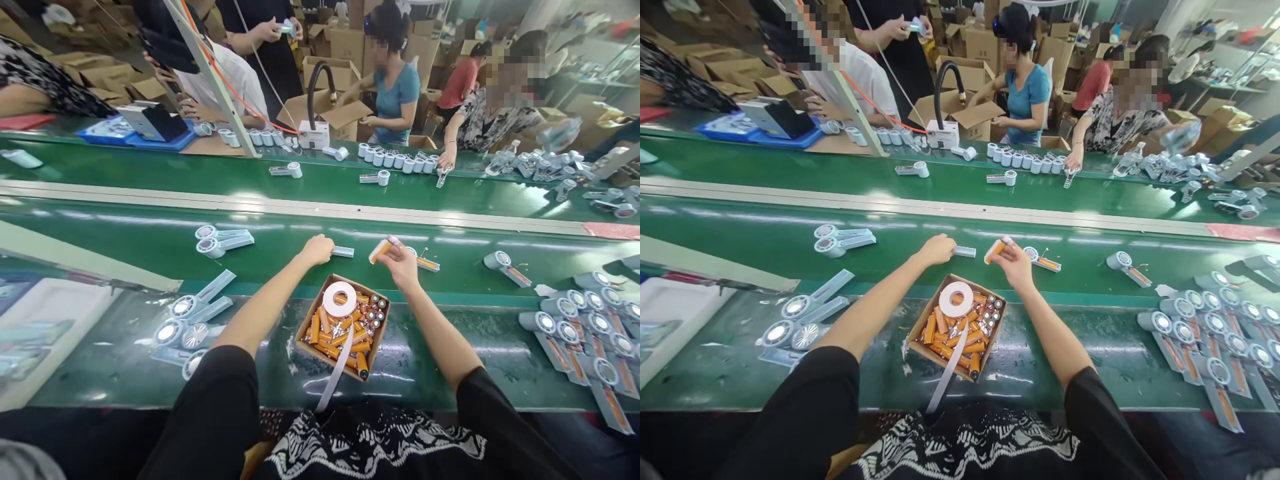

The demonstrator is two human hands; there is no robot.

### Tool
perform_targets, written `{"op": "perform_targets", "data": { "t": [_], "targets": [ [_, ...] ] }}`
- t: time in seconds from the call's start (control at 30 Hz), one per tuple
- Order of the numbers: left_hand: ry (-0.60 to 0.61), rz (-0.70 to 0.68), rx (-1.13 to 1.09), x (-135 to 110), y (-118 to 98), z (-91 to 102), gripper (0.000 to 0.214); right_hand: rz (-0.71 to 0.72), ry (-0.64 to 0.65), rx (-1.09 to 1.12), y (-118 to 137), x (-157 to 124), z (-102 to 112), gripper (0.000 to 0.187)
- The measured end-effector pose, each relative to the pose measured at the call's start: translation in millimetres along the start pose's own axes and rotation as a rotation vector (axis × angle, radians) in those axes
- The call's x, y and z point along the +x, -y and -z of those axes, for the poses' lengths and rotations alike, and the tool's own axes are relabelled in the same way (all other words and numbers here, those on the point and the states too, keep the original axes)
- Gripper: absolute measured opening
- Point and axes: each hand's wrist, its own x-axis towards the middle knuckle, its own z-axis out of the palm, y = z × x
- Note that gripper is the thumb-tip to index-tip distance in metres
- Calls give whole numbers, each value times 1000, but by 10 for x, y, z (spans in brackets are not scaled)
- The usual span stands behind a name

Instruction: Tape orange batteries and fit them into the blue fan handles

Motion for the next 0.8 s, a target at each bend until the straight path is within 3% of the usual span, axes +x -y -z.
{"op": "perform_targets", "data": {
  "t": [0.2, 0.3, 0.63, 0.8],
  "targets": [
    [19, 51, -58, 60, 41, 115, 15, 99, 313, -734, -266, 592, -367, 32],
    [8, 67, -95, 82, 14, 132, 17, 152, 385, -873, -308, 665, -423, 24],
    [-36, 92, -187, 160, -88, 66, 21, 244, 686, -1299, -183, 692, -383, 28],
    [-75, 155, -247, 186, -147, 11, 33, 206, 810, -1499, -98, 745, -549, 35]
  ]
}}
